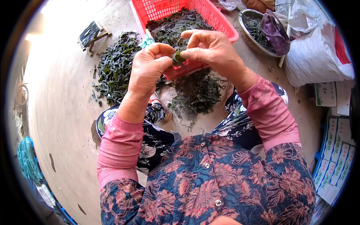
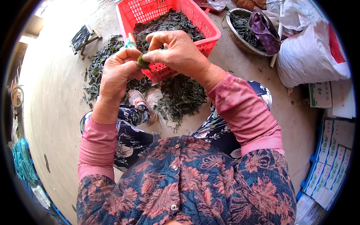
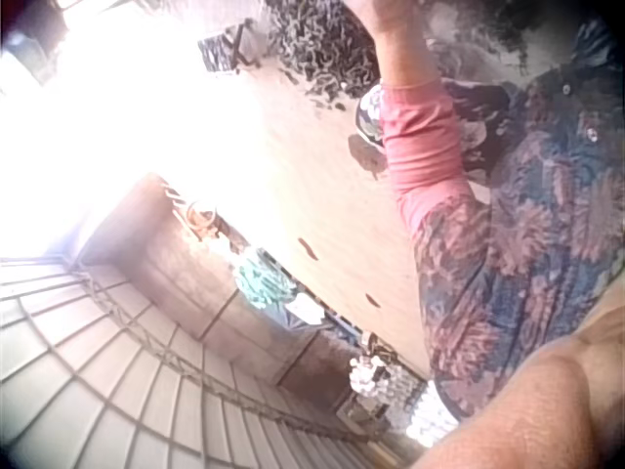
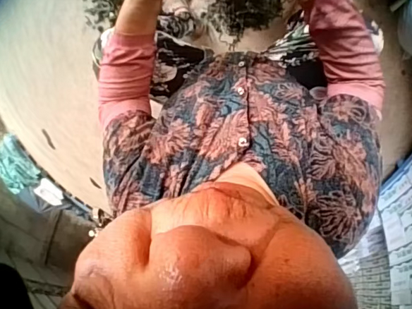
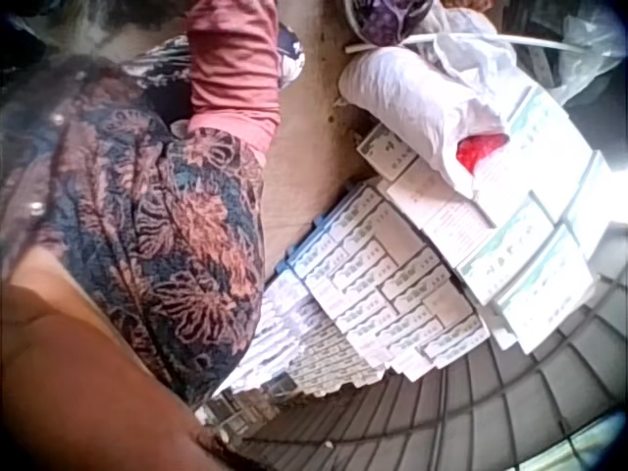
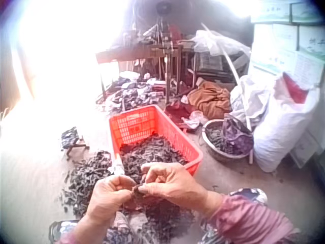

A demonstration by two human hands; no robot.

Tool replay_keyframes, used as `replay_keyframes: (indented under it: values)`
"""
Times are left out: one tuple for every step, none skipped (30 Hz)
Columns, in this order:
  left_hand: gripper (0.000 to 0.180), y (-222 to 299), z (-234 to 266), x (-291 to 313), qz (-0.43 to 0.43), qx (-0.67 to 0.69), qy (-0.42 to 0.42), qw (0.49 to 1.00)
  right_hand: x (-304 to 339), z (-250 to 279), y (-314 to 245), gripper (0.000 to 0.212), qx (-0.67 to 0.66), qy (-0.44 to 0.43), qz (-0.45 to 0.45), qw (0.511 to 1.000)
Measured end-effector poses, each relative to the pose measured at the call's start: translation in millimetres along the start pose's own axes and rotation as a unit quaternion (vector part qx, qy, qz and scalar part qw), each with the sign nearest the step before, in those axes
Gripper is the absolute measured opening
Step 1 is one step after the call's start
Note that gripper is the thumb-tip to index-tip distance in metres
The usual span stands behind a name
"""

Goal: The person picks up strips of seaweed from a red crate, knots or folds them by hand, and places them back into the crate.

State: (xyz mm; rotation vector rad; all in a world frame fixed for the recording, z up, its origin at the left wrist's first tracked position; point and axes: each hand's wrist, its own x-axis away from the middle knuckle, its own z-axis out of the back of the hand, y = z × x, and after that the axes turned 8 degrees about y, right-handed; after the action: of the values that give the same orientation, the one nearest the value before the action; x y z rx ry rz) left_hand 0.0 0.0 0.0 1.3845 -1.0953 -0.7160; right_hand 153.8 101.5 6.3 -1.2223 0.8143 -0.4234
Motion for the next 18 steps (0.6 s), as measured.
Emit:
replay_keyframes:
  values:
    - [0.024, 0.7, 1.6, -0.5, -0.004, -0.009, 0.010, 1.000, 0.4, 1.5, -2.2, 0.014, -0.012, 0.015, -0.015, 1.000]
    - [0.024, 1.1, 3.7, -1.0, -0.008, -0.019, 0.021, 1.000, 1.0, 2.7, -2.5, 0.015, -0.025, 0.030, -0.031, 0.999]
    - [0.024, 0.0, 5.8, -2.1, -0.015, -0.019, 0.034, 0.999, 0.4, 5.6, 2.6, 0.015, -0.057, 0.047, -0.028, 0.997]
    - [0.023, -1.9, 9.4, -3.2, -0.023, -0.019, 0.048, 0.998, 1.7, 8.2, 4.9, 0.014, -0.068, 0.056, -0.047, 0.995]
    - [0.022, -3.2, 13.1, -4.1, -0.031, -0.019, 0.062, 0.997, 3.0, 9.8, 6.1, 0.013, -0.080, 0.064, -0.066, 0.993]
    - [0.019, -2.5, 17.3, -5.7, -0.030, -0.018, 0.066, 0.997, 3.1, 7.9, 9.6, 0.012, -0.085, 0.085, -0.073, 0.990]
    - [0.018, 0.0, 23.2, -7.2, -0.024, -0.021, 0.082, 0.996, 2.5, 4.1, 13.1, 0.011, -0.090, 0.105, -0.081, 0.987]
    - [0.018, 1.0, 33.8, -9.4, -0.042, -0.037, 0.112, 0.992, 1.8, 2.3, 15.3, 0.010, -0.095, 0.125, -0.088, 0.984]
    - [0.018, 2.2, 47.3, -10.9, -0.059, -0.052, 0.140, 0.987, 1.1, 4.5, 15.9, 0.010, -0.120, 0.153, -0.094, 0.976]
    - [0.019, 3.8, 61.3, -16.6, -0.059, -0.039, 0.166, 0.984, -0.7, 13.4, 16.8, 0.009, -0.140, 0.185, -0.098, 0.968]
    - [0.020, 9.9, 83.4, -14.4, -0.062, -0.031, 0.205, 0.976, -4.6, 14.6, 15.5, 0.009, -0.168, 0.204, -0.101, 0.959]
    - [0.022, 15.0, 101.6, -11.8, -0.068, -0.035, 0.231, 0.970, -6.5, 17.9, 14.1, 0.007, -0.165, 0.215, -0.101, 0.957]
    - [0.024, 20.7, 115.9, -9.8, -0.073, -0.040, 0.253, 0.964, -7.3, 23.1, 16.2, 0.006, -0.153, 0.231, -0.097, 0.956]
    - [0.029, 26.5, 128.5, -7.3, -0.056, -0.062, 0.284, 0.955, -8.0, 26.0, 16.4, 0.006, -0.146, 0.243, -0.099, 0.954]
    - [0.031, 35.8, 137.7, 0.3, -0.043, -0.086, 0.309, 0.946, -9.5, 25.9, 17.5, 0.006, -0.141, 0.252, -0.102, 0.952]
    - [0.032, 40.6, 138.9, 4.9, -0.060, -0.090, 0.315, 0.943, -10.1, 28.6, 19.3, 0.006, -0.137, 0.253, -0.106, 0.952]
    - [0.032, 46.1, 140.7, 9.5, -0.078, -0.094, 0.322, 0.939, -11.9, 30.2, 21.6, 0.007, -0.135, 0.253, -0.110, 0.952]
    - [0.026, 50.2, 129.3, 12.4, -0.122, -0.039, 0.349, 0.928, -14.2, 32.6, 21.9, 0.007, -0.129, 0.255, -0.113, 0.952]
